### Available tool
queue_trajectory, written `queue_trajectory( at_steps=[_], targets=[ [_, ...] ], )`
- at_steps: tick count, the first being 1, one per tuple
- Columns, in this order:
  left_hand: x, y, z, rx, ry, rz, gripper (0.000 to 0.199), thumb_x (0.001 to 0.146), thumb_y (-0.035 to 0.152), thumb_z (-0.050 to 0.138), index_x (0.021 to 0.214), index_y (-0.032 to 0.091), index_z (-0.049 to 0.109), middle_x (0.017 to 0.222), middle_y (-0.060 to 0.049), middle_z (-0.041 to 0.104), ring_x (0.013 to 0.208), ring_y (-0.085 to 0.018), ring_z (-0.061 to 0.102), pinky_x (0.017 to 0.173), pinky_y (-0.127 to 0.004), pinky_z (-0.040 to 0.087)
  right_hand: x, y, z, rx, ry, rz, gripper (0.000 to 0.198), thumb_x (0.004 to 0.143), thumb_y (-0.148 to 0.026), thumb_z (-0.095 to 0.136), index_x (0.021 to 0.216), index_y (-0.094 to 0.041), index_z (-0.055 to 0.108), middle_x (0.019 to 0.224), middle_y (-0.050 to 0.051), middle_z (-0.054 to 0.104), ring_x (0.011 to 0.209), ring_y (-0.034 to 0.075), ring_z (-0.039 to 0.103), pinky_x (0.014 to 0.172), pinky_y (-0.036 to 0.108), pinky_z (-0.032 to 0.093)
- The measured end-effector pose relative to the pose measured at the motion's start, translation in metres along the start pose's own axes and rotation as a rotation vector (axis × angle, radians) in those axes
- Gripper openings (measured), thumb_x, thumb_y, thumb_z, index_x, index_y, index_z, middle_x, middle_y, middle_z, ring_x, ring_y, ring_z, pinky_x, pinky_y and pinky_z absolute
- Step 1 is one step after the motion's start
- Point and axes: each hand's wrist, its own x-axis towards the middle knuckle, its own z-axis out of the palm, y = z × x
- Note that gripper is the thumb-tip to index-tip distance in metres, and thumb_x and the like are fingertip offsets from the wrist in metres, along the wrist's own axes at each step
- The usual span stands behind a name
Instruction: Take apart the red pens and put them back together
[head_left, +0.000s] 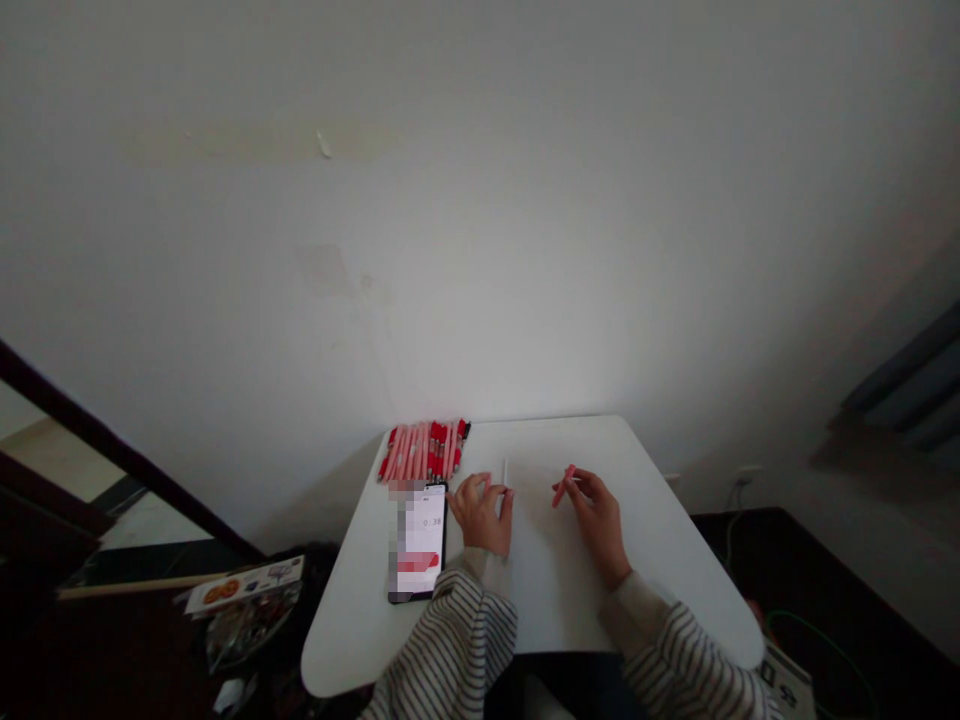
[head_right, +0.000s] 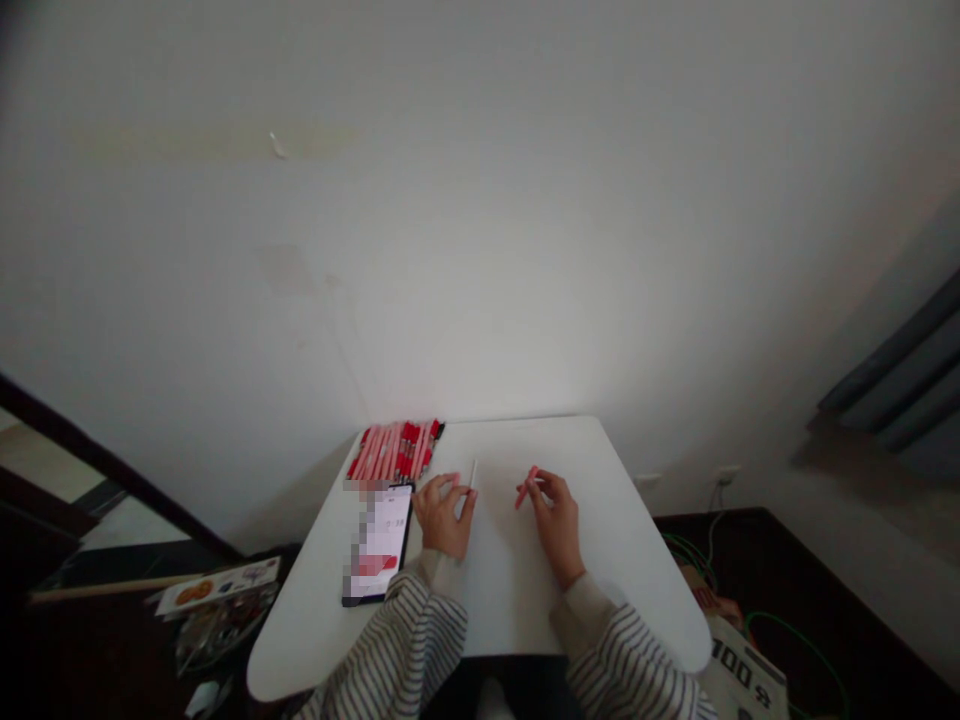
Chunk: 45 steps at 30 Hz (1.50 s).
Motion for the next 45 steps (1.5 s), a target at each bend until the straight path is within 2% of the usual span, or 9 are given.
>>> queue_trajectory(
  at_steps=[6,12,16,22,26,29,33,36,45],
  targets=[
    [0.0,0.0,0.0,0.005,-0.007,-0.007,0.014,0.08,0.032,0.06,0.078,0.025,0.071,0.108,-0.006,0.063,0.11,-0.023,0.051,0.102,-0.053,0.028,0.0,0.002,-0.001,-0.025,0.009,-0.032,0.04,0.081,-0.051,0.056,0.101,-0.017,0.06,0.089,0.009,0.069,0.081,0.02,0.066,0.079,0.038,0.051],
    [0.0,0.001,0.0,0.014,-0.003,-0.006,0.014,0.08,0.032,0.059,0.078,0.025,0.071,0.109,-0.006,0.063,0.11,-0.023,0.051,0.101,-0.052,0.03,-0.003,-0.004,0.0,-0.211,0.035,-0.293,0.026,0.082,-0.046,0.058,0.088,-0.022,0.066,0.092,0.007,0.064,0.091,0.02,0.058,0.089,0.041,0.045],
    [-0.001,0.001,0.001,0.012,0.002,0.011,0.013,0.079,0.033,0.06,0.078,0.025,0.071,0.107,-0.007,0.063,0.11,-0.024,0.051,0.099,-0.053,0.031,-0.001,-0.001,0.001,-0.181,-0.06,-0.228,0.029,0.082,-0.047,0.057,0.093,-0.021,0.066,0.093,0.008,0.064,0.088,0.019,0.06,0.086,0.039,0.047],
    [-0.001,-0.001,0.002,0.018,0.004,0.027,0.012,0.079,0.03,0.059,0.078,0.025,0.07,0.108,-0.006,0.063,0.111,-0.024,0.051,0.099,-0.052,0.031,0.001,0.004,-0.001,-0.064,-0.029,-0.077,0.039,0.082,-0.049,0.055,0.103,-0.017,0.06,0.093,0.009,0.069,0.088,0.021,0.064,0.087,0.041,0.047],
    [0.0,-0.002,0.002,0.02,0.007,0.026,0.012,0.079,0.03,0.059,0.078,0.025,0.07,0.107,-0.007,0.063,0.11,-0.024,0.051,0.099,-0.052,0.03,0.0,0.003,0.0,-0.05,-0.028,-0.052,0.038,0.082,-0.049,0.056,0.104,-0.017,0.059,0.092,0.009,0.069,0.086,0.02,0.064,0.086,0.04,0.047],
    [0.0,-0.001,0.001,0.02,0.0,0.019,0.013,0.08,0.031,0.059,0.078,0.025,0.07,0.107,-0.006,0.063,0.11,-0.024,0.051,0.099,-0.053,0.03,-0.001,0.003,0.0,-0.065,-0.018,-0.088,0.037,0.084,-0.047,0.055,0.105,-0.018,0.059,0.092,0.008,0.068,0.086,0.019,0.062,0.085,0.039,0.048],
    [0.0,0.002,-0.002,0.017,-0.006,0.007,0.013,0.079,0.03,0.058,0.079,0.025,0.07,0.108,-0.006,0.063,0.111,-0.023,0.05,0.101,-0.052,0.028,-0.001,0.002,0.0,-0.235,0.025,-0.285,0.029,0.085,-0.045,0.055,0.101,-0.023,0.065,0.095,0.007,0.066,0.095,0.021,0.055,0.089,0.041,0.044],
    [0.0,0.004,-0.003,0.028,-0.023,-0.008,0.012,0.075,0.024,0.059,0.08,0.025,0.07,0.11,-0.006,0.062,0.114,-0.024,0.048,0.104,-0.052,0.026,0.0,0.002,0.0,-0.423,-0.028,-0.398,0.023,0.085,-0.043,0.055,0.096,-0.029,0.07,0.092,0.006,0.066,0.097,0.023,0.05,0.09,0.044,0.04],
    [-0.001,0.003,-0.003,0.106,-0.08,-0.067,0.019,0.066,0.022,0.062,0.083,0.026,0.069,0.113,-0.007,0.059,0.116,-0.028,0.043,0.106,-0.058,0.019,0.001,0.01,0.003,-0.624,-0.124,-0.398,0.021,0.085,-0.038,0.053,0.09,-0.033,0.073,0.095,0.005,0.067,0.101,0.026,0.048,0.09,0.046,0.035]
  ],
)
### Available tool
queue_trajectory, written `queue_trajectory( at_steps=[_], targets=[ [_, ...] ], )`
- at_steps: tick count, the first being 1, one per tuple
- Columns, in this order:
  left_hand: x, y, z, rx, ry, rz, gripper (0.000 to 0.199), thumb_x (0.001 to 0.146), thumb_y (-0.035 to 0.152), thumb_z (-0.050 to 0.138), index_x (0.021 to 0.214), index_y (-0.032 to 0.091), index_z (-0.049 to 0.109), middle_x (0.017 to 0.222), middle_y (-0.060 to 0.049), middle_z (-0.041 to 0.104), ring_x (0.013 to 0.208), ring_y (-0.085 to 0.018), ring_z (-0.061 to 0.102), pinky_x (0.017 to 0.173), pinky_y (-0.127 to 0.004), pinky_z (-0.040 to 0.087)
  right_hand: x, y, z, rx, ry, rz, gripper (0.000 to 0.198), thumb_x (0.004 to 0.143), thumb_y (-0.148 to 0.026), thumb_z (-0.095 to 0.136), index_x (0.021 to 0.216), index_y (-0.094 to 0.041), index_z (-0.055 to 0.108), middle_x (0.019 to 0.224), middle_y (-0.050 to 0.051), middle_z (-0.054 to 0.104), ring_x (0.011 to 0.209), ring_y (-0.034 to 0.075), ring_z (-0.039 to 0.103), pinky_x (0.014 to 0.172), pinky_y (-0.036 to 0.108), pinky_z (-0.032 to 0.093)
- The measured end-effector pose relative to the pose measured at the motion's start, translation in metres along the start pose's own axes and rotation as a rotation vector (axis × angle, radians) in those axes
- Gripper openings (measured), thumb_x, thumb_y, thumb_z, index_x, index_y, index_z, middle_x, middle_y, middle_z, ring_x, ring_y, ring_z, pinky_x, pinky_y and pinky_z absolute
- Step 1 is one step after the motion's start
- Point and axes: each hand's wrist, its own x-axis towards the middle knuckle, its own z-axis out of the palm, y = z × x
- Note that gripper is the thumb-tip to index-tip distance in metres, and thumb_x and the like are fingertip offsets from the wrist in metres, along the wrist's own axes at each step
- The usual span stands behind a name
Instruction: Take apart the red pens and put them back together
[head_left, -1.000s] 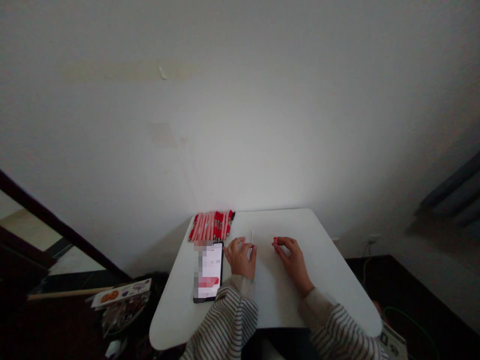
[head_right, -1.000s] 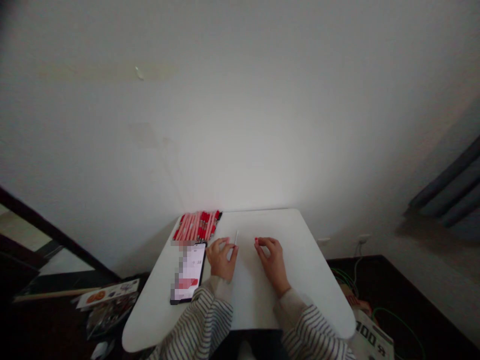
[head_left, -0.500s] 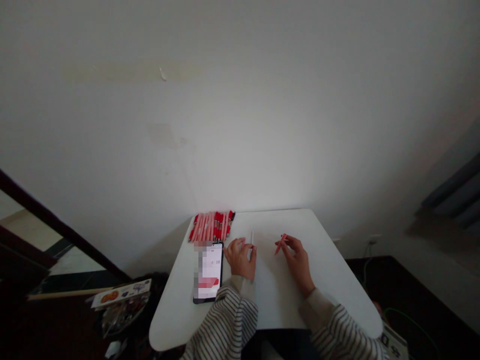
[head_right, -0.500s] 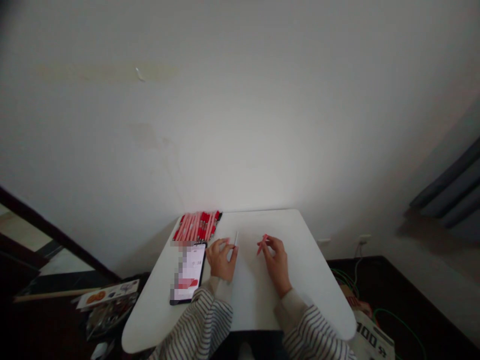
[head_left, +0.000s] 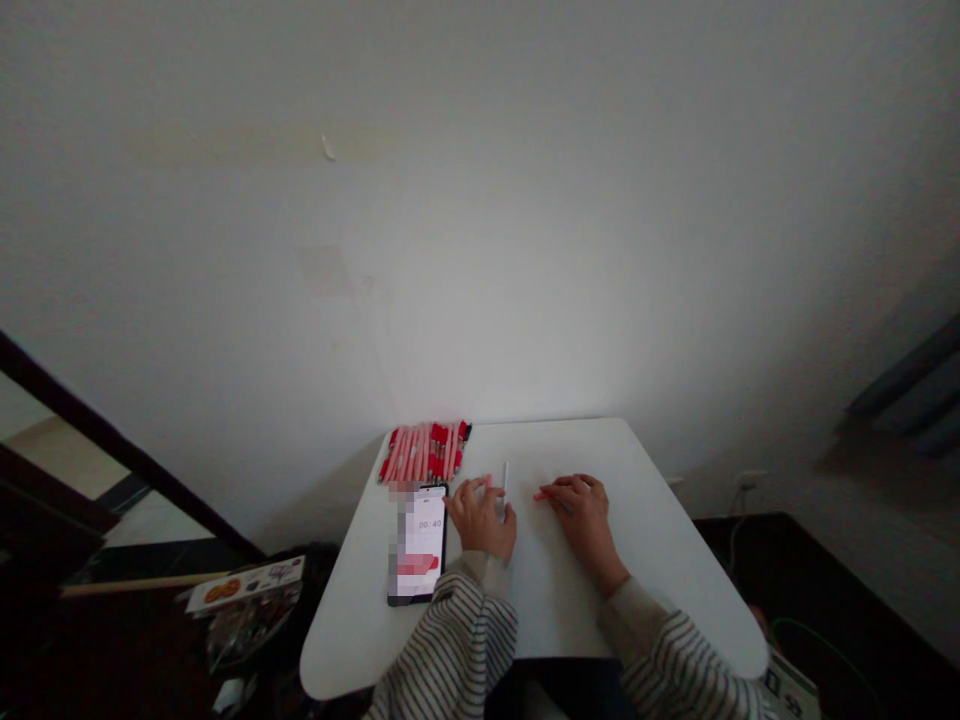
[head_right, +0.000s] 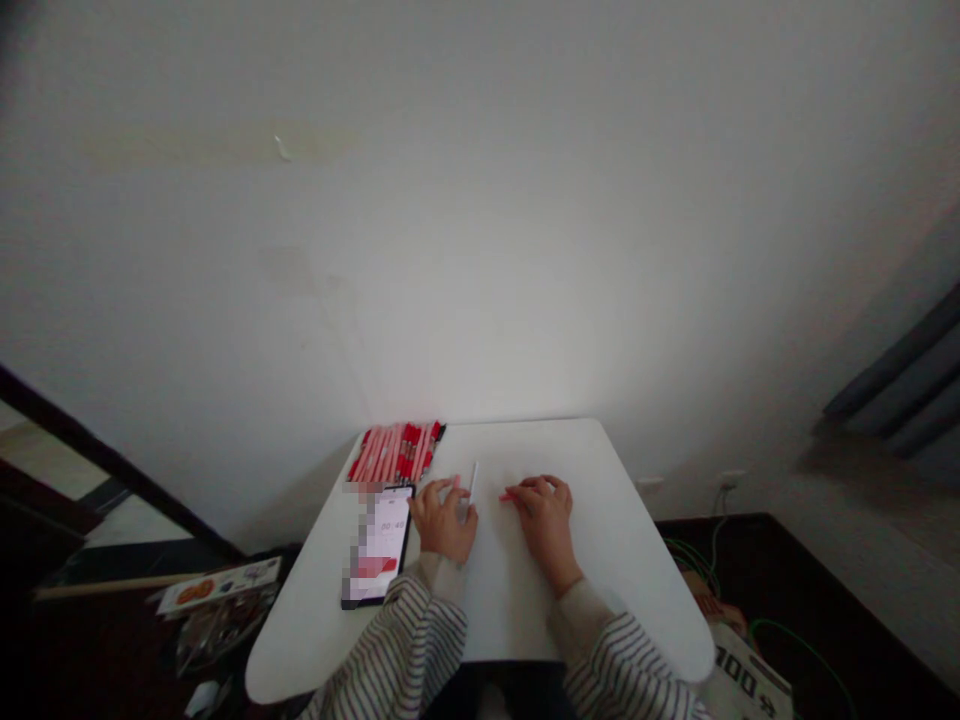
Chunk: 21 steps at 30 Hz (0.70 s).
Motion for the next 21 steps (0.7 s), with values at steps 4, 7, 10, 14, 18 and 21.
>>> queue_trajectory(
  at_steps=[4,7,10,14,18,21],
  targets=[
    [-0.0002,0.0009,-0.0011,0.034,-0.004,-0.012,0.022,0.064,0.022,0.062,0.085,0.026,0.069,0.114,-0.007,0.058,0.117,-0.029,0.042,0.106,-0.059,0.019,-0.0006,0.0021,0.0017,-0.029,-0.017,0.008,0.019,0.083,-0.035,0.056,0.091,-0.034,0.073,0.097,0.003,0.068,0.103,0.027,0.047,0.09,0.046,0.034],
    [-0.0003,0.0006,-0.0013,0.055,-0.022,-0.019,0.022,0.064,0.025,0.064,0.085,0.026,0.069,0.115,-0.008,0.057,0.118,-0.03,0.042,0.105,-0.06,0.02,-0.0011,0.0038,0.0025,-0.038,-0.01,0.001,0.021,0.083,-0.033,0.055,0.095,-0.033,0.072,0.1,0.003,0.068,0.105,0.028,0.047,0.091,0.046,0.034],
    [-0.0011,-0.0014,0.0007,0.073,-0.033,-0.009,0.019,0.064,0.028,0.065,0.083,0.025,0.068,0.116,-0.008,0.057,0.119,-0.031,0.041,0.105,-0.062,0.02,-0.0014,0.0052,0.0027,-0.035,-0.006,-0.003,0.024,0.083,-0.032,0.054,0.101,-0.032,0.071,0.103,0.004,0.068,0.107,0.027,0.047,0.091,0.047,0.034],
    [-0.0027,-0.0051,0.0062,0.1,-0.011,-0.004,0.015,0.066,0.03,0.066,0.081,0.026,0.067,0.115,-0.008,0.057,0.119,-0.032,0.04,0.104,-0.064,0.02,-0.0015,0.0059,0.0029,-0.019,-0.006,0.003,0.025,0.082,-0.03,0.054,0.103,-0.031,0.07,0.106,0.003,0.068,0.108,0.027,0.047,0.092,0.047,0.035],
    [-0.0029,-0.0057,0.0064,0.111,-0.006,0.007,0.013,0.067,0.031,0.067,0.079,0.026,0.068,0.115,-0.008,0.057,0.118,-0.032,0.04,0.104,-0.064,0.021,-0.0015,0.0067,0.0037,0.007,-0.003,0.011,0.025,0.082,-0.031,0.054,0.102,-0.03,0.07,0.106,0.003,0.068,0.109,0.027,0.048,0.093,0.047,0.035],
    [-0.0022,-0.0035,0.0018,0.107,-0.017,0.004,0.009,0.07,0.029,0.065,0.078,0.026,0.068,0.114,-0.008,0.058,0.118,-0.031,0.042,0.104,-0.063,0.023,-0.0017,0.0082,0.0043,0.026,-0.009,0.013,0.025,0.083,-0.031,0.053,0.103,-0.031,0.069,0.106,0.004,0.068,0.108,0.026,0.048,0.093,0.047,0.035]
  ],
)
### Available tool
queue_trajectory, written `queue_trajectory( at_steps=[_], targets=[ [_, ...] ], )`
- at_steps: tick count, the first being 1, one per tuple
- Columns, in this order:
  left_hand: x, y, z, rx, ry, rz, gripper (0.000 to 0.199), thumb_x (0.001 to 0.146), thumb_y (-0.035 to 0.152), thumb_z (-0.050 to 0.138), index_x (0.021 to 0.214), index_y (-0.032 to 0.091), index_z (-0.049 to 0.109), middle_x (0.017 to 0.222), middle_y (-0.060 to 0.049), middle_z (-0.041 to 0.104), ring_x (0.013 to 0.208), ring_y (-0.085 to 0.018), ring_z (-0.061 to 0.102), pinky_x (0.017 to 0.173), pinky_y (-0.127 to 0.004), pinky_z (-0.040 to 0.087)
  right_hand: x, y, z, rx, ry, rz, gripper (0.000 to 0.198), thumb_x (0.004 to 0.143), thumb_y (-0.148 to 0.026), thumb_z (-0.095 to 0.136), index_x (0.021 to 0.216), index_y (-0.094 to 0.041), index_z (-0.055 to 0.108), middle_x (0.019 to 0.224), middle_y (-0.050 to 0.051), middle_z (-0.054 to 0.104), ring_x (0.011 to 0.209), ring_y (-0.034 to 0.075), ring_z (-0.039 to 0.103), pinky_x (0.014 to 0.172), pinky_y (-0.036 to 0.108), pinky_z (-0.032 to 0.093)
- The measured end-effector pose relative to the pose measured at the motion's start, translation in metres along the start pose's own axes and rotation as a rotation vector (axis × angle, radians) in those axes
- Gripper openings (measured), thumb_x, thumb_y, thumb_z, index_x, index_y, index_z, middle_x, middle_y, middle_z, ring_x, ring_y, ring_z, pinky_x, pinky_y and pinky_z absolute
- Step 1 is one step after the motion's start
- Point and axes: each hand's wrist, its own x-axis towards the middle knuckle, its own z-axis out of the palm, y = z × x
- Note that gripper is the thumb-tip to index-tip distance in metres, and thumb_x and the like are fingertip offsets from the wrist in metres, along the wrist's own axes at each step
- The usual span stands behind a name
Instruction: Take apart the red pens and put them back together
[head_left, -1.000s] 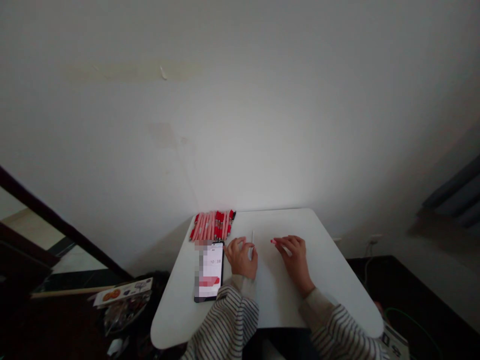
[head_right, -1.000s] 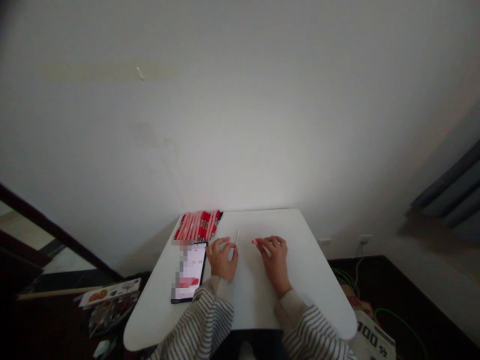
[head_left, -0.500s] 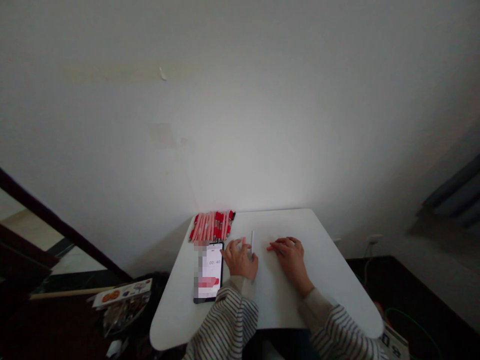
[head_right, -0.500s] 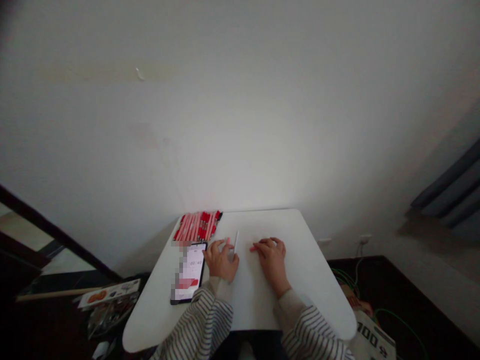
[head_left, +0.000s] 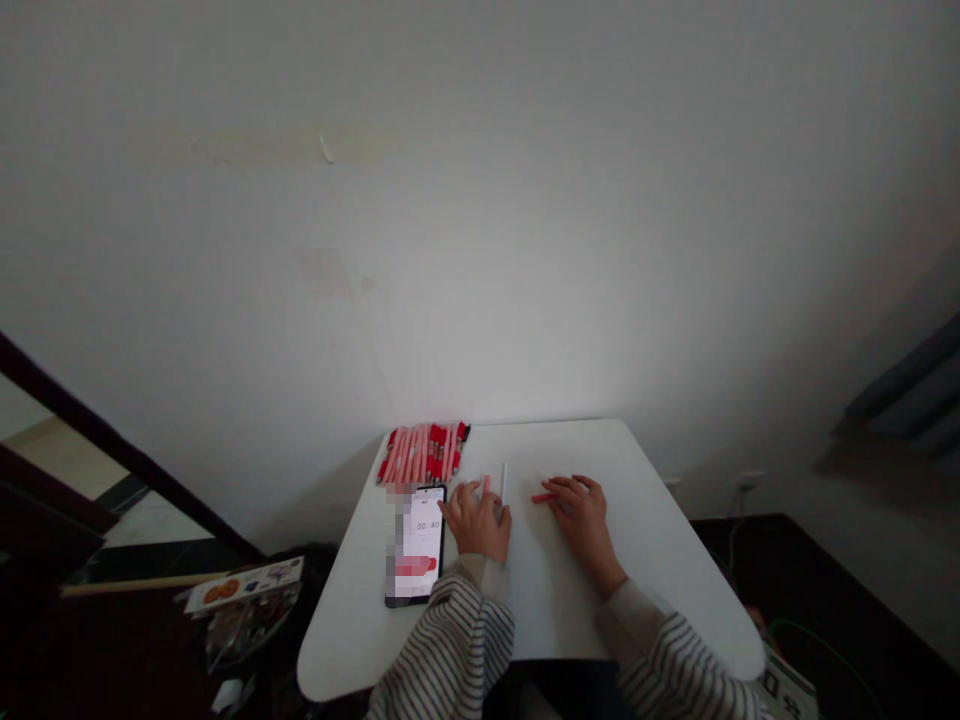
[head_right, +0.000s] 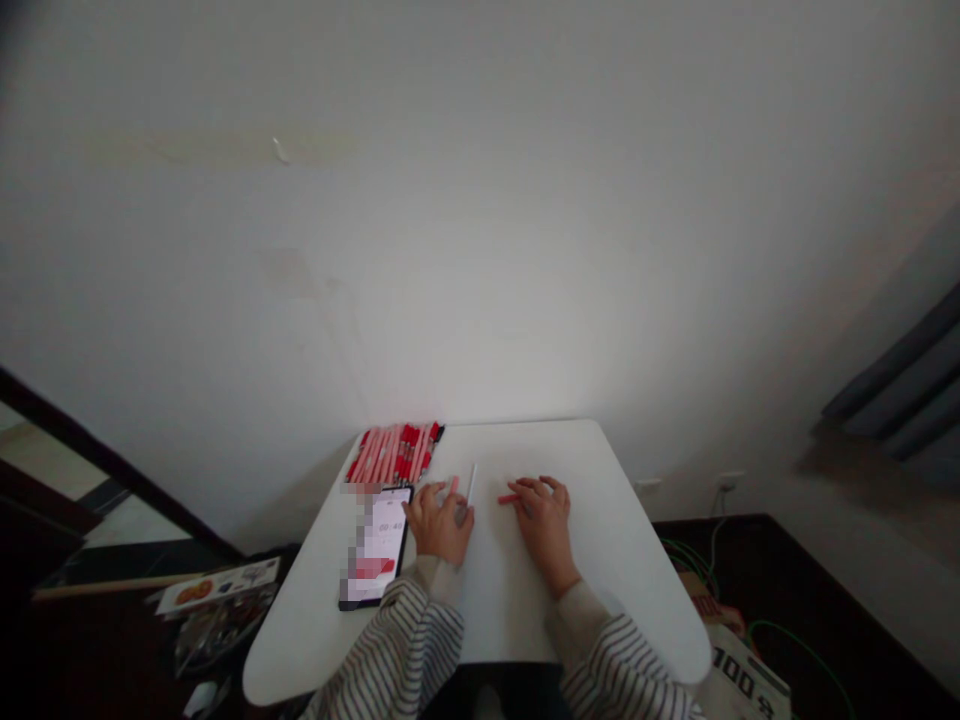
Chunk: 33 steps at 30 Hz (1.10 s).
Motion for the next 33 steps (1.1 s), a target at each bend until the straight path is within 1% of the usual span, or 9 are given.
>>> queue_trajectory(
  at_steps=[4,9,15,20,23,27,30,33],
  targets=[
    [0.001,0.002,-0.006,-0.003,-0.017,-0.019,0.007,0.069,0.026,0.064,0.074,0.025,0.069,0.114,-0.007,0.059,0.119,-0.031,0.041,0.104,-0.063,0.022,0.0,0.001,0.0,0.043,0.01,-0.005,0.026,0.084,-0.03,0.052,0.103,-0.03,0.069,0.106,0.003,0.068,0.109,0.026,0.048,0.093,0.047,0.036],
    [0.002,0.002,-0.006,-0.006,-0.011,-0.015,0.009,0.072,0.022,0.06,0.071,0.024,0.068,0.116,-0.006,0.06,0.122,-0.03,0.04,0.105,-0.063,0.02,0.001,0.0,-0.002,0.071,0.014,-0.01,0.026,0.084,-0.028,0.052,0.103,-0.03,0.069,0.106,0.003,0.068,0.109,0.026,0.046,0.094,0.048,0.037],
    [0.002,0.004,-0.004,-0.076,0.032,0.041,0.011,0.077,0.022,0.058,0.075,0.026,0.068,0.116,-0.005,0.062,0.121,-0.031,0.042,0.103,-0.064,0.021,0.0,-0.005,-0.004,0.04,0.029,-0.053,0.026,0.085,-0.028,0.054,0.107,-0.034,0.067,0.115,0.001,0.064,0.112,0.026,0.043,0.095,0.048,0.037],
    [0.001,0.005,-0.005,-0.133,0.036,0.106,0.014,0.081,0.026,0.054,0.08,0.026,0.068,0.118,-0.004,0.061,0.122,-0.028,0.041,0.105,-0.059,0.023,0.001,-0.009,-0.005,-0.001,0.034,-0.096,0.024,0.085,-0.033,0.057,0.107,-0.036,0.067,0.119,0.0,0.062,0.114,0.027,0.041,0.096,0.048,0.036],
    [0.001,0.006,-0.006,-0.153,0.016,0.133,0.016,0.083,0.028,0.053,0.081,0.027,0.069,0.119,-0.004,0.06,0.123,-0.028,0.04,0.106,-0.059,0.021,0.001,-0.01,-0.005,-0.02,0.021,-0.11,0.022,0.083,-0.035,0.059,0.104,-0.038,0.067,0.116,-0.001,0.063,0.114,0.027,0.041,0.098,0.051,0.034],
    [0.001,0.006,-0.007,-0.163,0.015,0.141,0.017,0.083,0.029,0.053,0.081,0.027,0.069,0.12,-0.004,0.059,0.124,-0.028,0.04,0.106,-0.061,0.019,0.0,-0.01,-0.005,-0.021,0.012,-0.11,0.017,0.083,-0.037,0.06,0.097,-0.038,0.07,0.106,0.0,0.066,0.112,0.027,0.043,0.099,0.052,0.032],
    [0.001,0.004,-0.006,-0.162,0.02,0.131,0.015,0.082,0.03,0.055,0.079,0.029,0.07,0.119,-0.004,0.059,0.124,-0.029,0.04,0.106,-0.062,0.018,0.0,-0.011,-0.005,-0.016,0.005,-0.103,0.016,0.083,-0.038,0.06,0.094,-0.037,0.071,0.099,0.002,0.067,0.109,0.027,0.044,0.099,0.053,0.032],
    [0.002,0.002,-0.006,-0.157,0.039,0.09,0.012,0.079,0.031,0.059,0.081,0.032,0.071,0.121,-0.003,0.059,0.126,-0.03,0.037,0.107,-0.064,0.015,0.0,-0.01,-0.005,-0.012,0.023,-0.091,0.016,0.084,-0.039,0.059,0.093,-0.036,0.072,0.096,0.003,0.066,0.105,0.027,0.045,0.097,0.051,0.033]
  ],
)
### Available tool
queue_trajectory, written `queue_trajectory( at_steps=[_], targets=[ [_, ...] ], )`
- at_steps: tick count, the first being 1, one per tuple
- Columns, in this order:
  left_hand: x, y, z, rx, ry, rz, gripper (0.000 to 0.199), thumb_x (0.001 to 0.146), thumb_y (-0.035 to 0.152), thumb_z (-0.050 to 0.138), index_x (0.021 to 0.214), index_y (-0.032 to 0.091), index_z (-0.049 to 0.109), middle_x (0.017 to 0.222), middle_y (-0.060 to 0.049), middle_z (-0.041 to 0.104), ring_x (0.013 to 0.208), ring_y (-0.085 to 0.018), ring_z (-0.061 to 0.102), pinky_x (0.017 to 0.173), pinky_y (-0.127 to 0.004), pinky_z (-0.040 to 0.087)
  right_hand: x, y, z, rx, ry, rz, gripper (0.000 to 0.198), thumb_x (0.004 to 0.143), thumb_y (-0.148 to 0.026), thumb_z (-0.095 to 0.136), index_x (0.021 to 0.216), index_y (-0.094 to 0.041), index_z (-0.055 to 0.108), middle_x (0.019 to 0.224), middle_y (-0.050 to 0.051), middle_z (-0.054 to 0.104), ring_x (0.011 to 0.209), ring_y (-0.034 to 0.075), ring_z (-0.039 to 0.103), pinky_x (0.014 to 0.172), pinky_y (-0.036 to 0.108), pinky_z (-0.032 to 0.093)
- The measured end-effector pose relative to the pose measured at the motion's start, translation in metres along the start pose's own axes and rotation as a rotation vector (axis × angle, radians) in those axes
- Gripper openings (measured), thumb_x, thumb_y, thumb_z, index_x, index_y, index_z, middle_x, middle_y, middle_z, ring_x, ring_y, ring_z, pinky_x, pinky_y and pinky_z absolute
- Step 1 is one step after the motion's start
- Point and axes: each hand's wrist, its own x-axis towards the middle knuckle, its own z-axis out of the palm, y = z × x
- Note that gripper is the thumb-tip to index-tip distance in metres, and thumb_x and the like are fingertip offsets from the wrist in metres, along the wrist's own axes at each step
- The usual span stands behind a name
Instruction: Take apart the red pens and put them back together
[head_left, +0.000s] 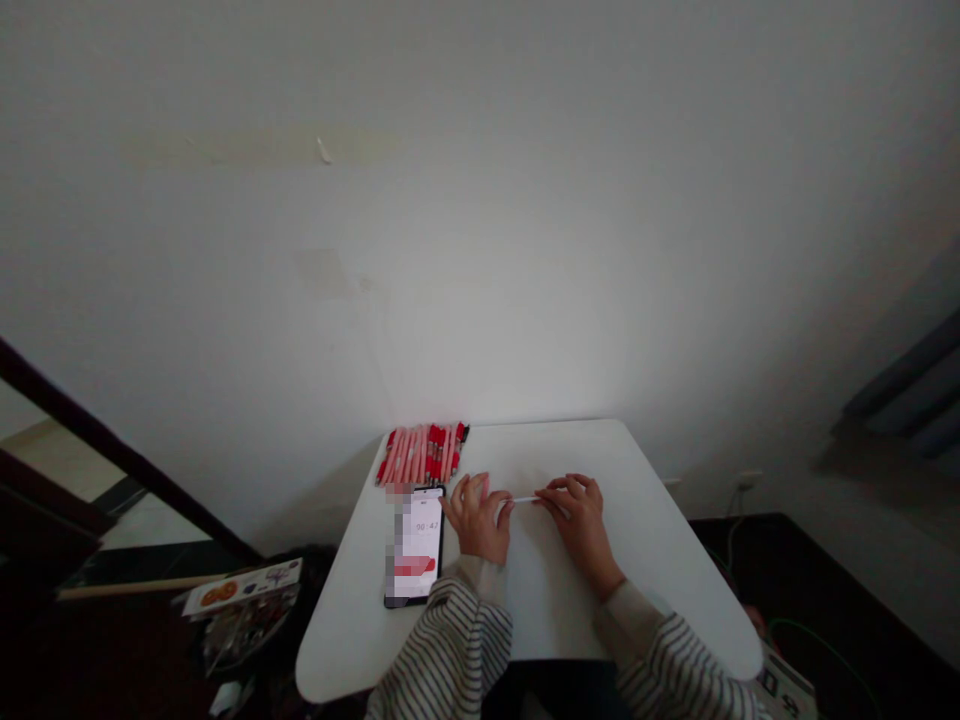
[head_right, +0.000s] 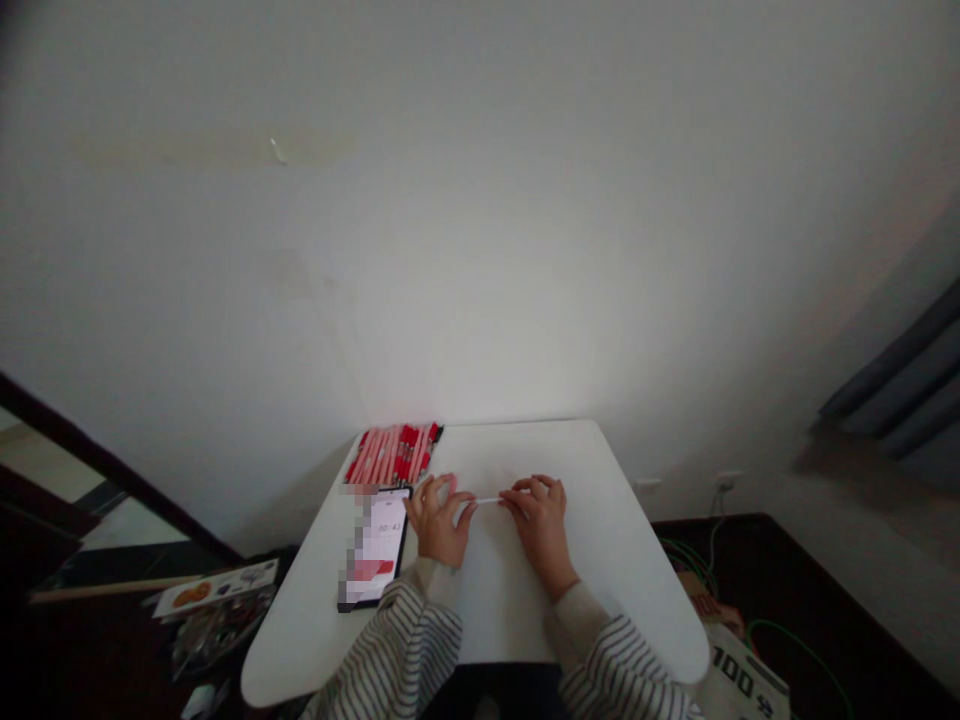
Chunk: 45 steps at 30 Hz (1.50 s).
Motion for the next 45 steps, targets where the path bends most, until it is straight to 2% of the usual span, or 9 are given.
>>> queue_trajectory(
  at_steps=[4,7,10,19,29,34,39,45],
  targets=[
    [0.0016,0.0016,-0.0039,0.04,0.03,-0.122,0.014,0.077,0.032,0.062,0.087,0.031,0.071,0.124,-0.004,0.056,0.127,-0.031,0.035,0.107,-0.066,0.015,-0.0004,0.0033,0.0012,-0.003,0.056,0.04,0.019,0.086,-0.039,0.056,0.093,-0.033,0.072,0.094,0.005,0.065,0.099,0.024,0.046,0.091,0.045,0.036],
    [0.0028,0.0044,-0.0072,0.12,-0.007,-0.233,0.015,0.075,0.026,0.062,0.087,0.029,0.071,0.126,-0.004,0.054,0.125,-0.03,0.037,0.106,-0.065,0.018,-0.0004,0.0042,0.0009,-0.006,0.086,0.061,0.021,0.087,-0.04,0.055,0.094,-0.031,0.072,0.093,0.005,0.065,0.097,0.023,0.046,0.087,0.041,0.037],
    [0.0031,0.0062,-0.0081,0.191,-0.042,-0.266,0.016,0.074,0.025,0.063,0.087,0.03,0.071,0.128,-0.004,0.052,0.127,-0.029,0.035,0.108,-0.064,0.017,-0.0001,0.0033,-0.0006,-0.008,0.09,0.07,0.023,0.087,-0.041,0.053,0.094,-0.03,0.072,0.093,0.006,0.064,0.097,0.023,0.045,0.087,0.04,0.036],
    [0.0022,0.0055,-0.0049,0.274,-0.07,-0.225,0.018,0.076,0.027,0.061,0.09,0.032,0.071,0.132,-0.001,0.051,0.129,-0.03,0.033,0.109,-0.063,0.015,-0.0002,0.0016,-0.0015,0.0,0.068,0.103,0.021,0.087,-0.04,0.055,0.093,-0.031,0.072,0.093,0.004,0.065,0.097,0.023,0.044,0.088,0.038,0.034],
    [0.0025,0.005,-0.0049,0.258,-0.086,-0.215,0.014,0.079,0.028,0.058,0.081,0.03,0.072,0.131,0.0,0.054,0.127,-0.03,0.035,0.106,-0.065,0.018,-0.0002,-0.0019,-0.0043,0.006,0.041,0.119,0.021,0.087,-0.039,0.054,0.094,-0.031,0.072,0.095,0.005,0.065,0.097,0.023,0.045,0.088,0.037,0.033],
    [0.0039,0.0065,-0.0069,0.218,-0.091,-0.208,0.015,0.08,0.027,0.056,0.081,0.03,0.071,0.13,-0.001,0.055,0.127,-0.03,0.036,0.105,-0.066,0.02,0.0012,-0.0025,-0.0052,-0.001,0.042,0.103,0.019,0.086,-0.037,0.055,0.092,-0.031,0.073,0.093,0.005,0.065,0.097,0.023,0.045,0.087,0.037,0.034],
    [0.0036,0.0058,-0.0069,0.132,-0.085,-0.198,0.016,0.081,0.024,0.056,0.08,0.03,0.07,0.129,0.001,0.056,0.127,-0.029,0.036,0.105,-0.066,0.019,0.0016,-0.0025,-0.0045,-0.025,0.042,0.104,0.017,0.085,-0.034,0.057,0.09,-0.031,0.073,0.09,0.005,0.065,0.095,0.023,0.045,0.087,0.038,0.035],
    [0.0031,0.0039,-0.0061,0.071,-0.051,-0.181,0.016,0.081,0.024,0.056,0.081,0.03,0.071,0.127,-0.001,0.058,0.126,-0.029,0.037,0.105,-0.066,0.017,0.0015,-0.0041,-0.0052,-0.031,0.022,0.111,0.016,0.085,-0.034,0.058,0.088,-0.031,0.074,0.089,0.005,0.065,0.095,0.023,0.045,0.087,0.039,0.035]
  ],
)
